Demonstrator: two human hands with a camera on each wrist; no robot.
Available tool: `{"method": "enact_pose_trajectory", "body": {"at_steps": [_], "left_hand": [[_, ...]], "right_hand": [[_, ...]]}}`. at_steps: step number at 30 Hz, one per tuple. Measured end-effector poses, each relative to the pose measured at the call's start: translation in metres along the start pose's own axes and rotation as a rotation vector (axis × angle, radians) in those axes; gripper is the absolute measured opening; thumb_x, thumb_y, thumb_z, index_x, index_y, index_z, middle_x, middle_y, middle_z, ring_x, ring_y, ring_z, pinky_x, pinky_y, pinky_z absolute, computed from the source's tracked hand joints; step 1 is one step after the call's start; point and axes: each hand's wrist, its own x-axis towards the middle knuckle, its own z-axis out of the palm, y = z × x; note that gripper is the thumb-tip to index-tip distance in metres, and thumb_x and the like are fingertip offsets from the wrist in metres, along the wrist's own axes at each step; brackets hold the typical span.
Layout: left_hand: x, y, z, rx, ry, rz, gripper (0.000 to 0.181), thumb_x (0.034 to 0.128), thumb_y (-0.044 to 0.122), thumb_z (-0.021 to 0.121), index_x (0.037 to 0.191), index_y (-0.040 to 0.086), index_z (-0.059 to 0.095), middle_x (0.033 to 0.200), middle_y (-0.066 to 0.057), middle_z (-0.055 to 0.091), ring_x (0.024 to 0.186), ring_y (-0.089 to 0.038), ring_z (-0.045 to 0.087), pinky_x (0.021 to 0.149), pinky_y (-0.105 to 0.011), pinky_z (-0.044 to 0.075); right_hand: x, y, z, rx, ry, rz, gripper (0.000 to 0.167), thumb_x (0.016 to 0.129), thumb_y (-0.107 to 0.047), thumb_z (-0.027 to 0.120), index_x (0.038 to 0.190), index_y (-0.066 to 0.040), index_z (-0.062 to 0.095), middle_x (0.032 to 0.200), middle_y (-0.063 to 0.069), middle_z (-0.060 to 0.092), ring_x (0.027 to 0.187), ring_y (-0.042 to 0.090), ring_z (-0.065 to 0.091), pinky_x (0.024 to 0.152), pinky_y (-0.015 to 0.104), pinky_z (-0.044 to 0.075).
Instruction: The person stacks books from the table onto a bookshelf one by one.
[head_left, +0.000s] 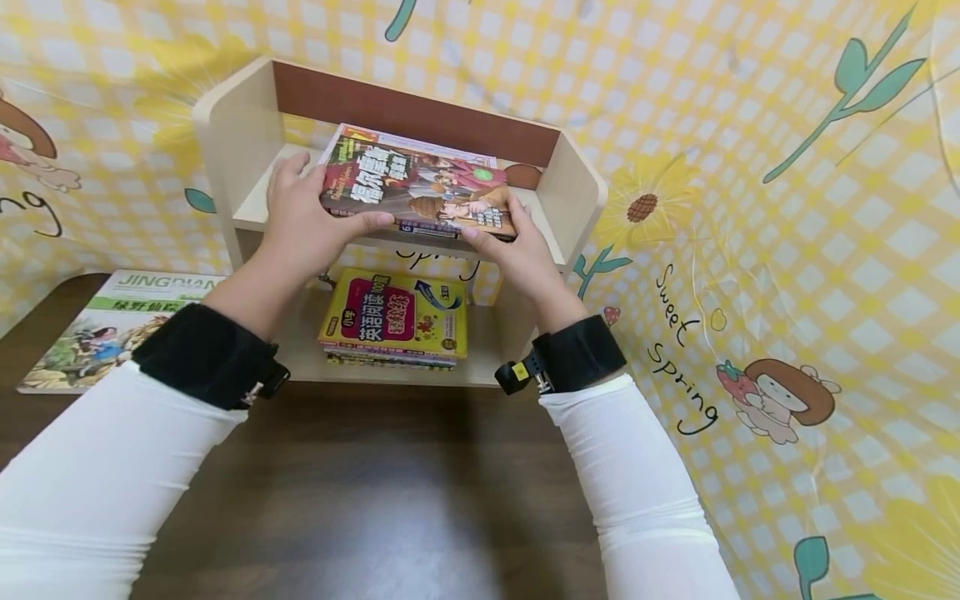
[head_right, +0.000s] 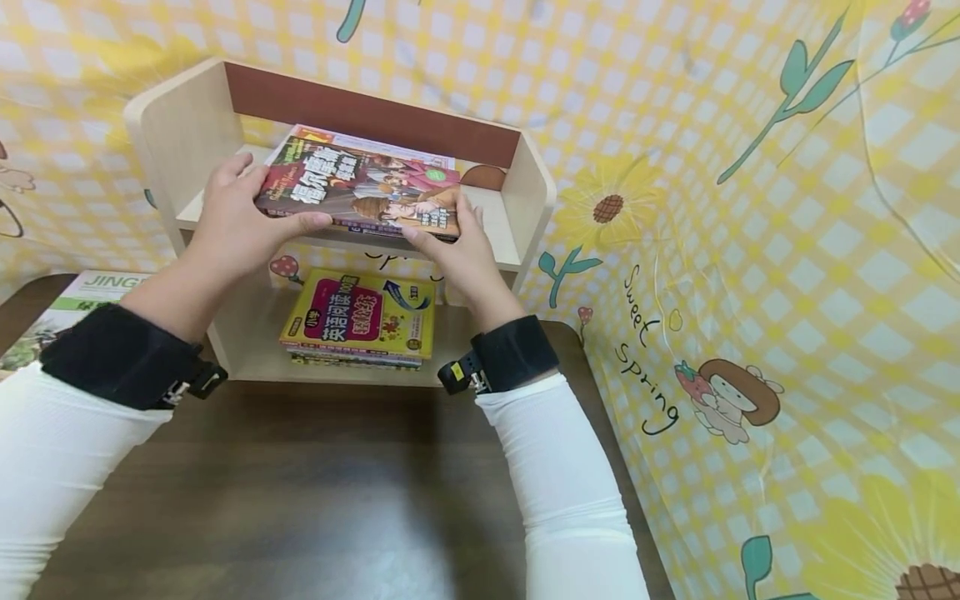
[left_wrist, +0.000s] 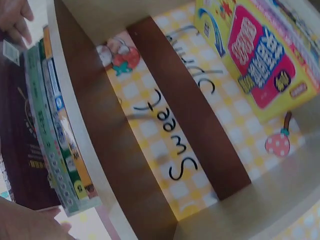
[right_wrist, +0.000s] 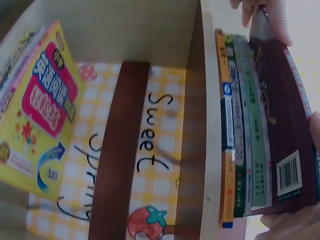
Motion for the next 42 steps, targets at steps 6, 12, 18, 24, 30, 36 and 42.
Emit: {"method": "enact_pose_trajectory", "body": {"at_steps": [6,12,18,24,30,36,42], "left_hand": [[0.014,0.001,-0.003,0.058,-0.035,0.041,0.095,0.0821,0.056,0.069,0.148,-0.002,0.032,0.158,-0.017,0.017,0.145,-0.033,0.010,0.117,-0.049,0.016],[0.022,0.000,-0.007,0.071,-0.100,0.009,0.098,0.0841,0.057,0.065,0.150,-0.003,0.024,0.157,-0.022,0.016,0.143,-0.037,0.018,0.117,-0.049,0.019],[0.030,0.000,-0.006,0.090,-0.155,-0.032,0.106,0.0851,0.058,0.063,0.152,-0.004,0.010,0.159,-0.023,0.005,0.146,-0.039,0.009,0.117,-0.051,0.016],[0.030,0.001,-0.001,0.061,-0.156,-0.045,0.105,0.0848,0.058,0.063,0.153,-0.003,0.012,0.159,-0.022,0.009,0.146,-0.039,0.011,0.116,-0.052,0.017],[0.028,0.005,0.004,-0.046,-0.128,-0.063,0.087,0.0812,0.055,0.069,0.146,0.005,0.039,0.146,-0.019,0.042,0.134,-0.036,0.039,0.110,-0.049,0.033],[0.026,0.008,0.004,-0.058,-0.100,-0.071,0.086,0.0806,0.054,0.070,0.146,0.006,0.040,0.145,-0.018,0.044,0.133,-0.035,0.040,0.110,-0.048,0.033],[0.025,0.009,0.005,-0.050,-0.083,-0.083,0.095,0.0810,0.054,0.070,0.150,0.004,0.029,0.149,-0.018,0.037,0.137,-0.034,0.034,0.113,-0.046,0.030]], "right_hand": [[0.014,-0.004,-0.006,-0.110,-0.042,0.001,0.076,0.091,-0.037,0.065,0.153,-0.023,0.025,0.151,0.006,0.029,0.136,0.019,0.031,0.111,0.036,0.030],[0.024,-0.006,-0.006,-0.128,-0.080,0.002,0.070,0.091,-0.036,0.065,0.150,-0.020,0.031,0.143,0.006,0.044,0.125,0.016,0.044,0.106,0.033,0.035],[0.027,-0.004,-0.005,-0.038,-0.124,-0.007,0.043,0.095,-0.028,0.063,0.131,-0.018,0.043,0.113,0.007,0.063,0.104,0.018,0.059,0.093,0.031,0.042],[0.028,0.001,-0.007,-0.018,-0.103,0.007,0.055,0.094,-0.029,0.063,0.142,-0.018,0.037,0.124,0.007,0.059,0.113,0.017,0.055,0.099,0.032,0.039],[0.027,0.002,-0.007,-0.007,-0.070,0.019,0.076,0.093,-0.030,0.065,0.154,-0.020,0.021,0.136,0.006,0.052,0.123,0.016,0.047,0.105,0.032,0.035],[0.028,0.001,-0.007,-0.023,-0.060,0.047,0.084,0.093,-0.033,0.064,0.156,-0.023,0.009,0.151,0.005,0.036,0.136,0.016,0.034,0.110,0.033,0.030],[0.030,0.000,-0.006,0.006,-0.061,0.072,0.087,0.094,-0.033,0.063,0.157,-0.023,0.004,0.160,0.002,0.018,0.145,0.016,0.020,0.114,0.033,0.026]]}}
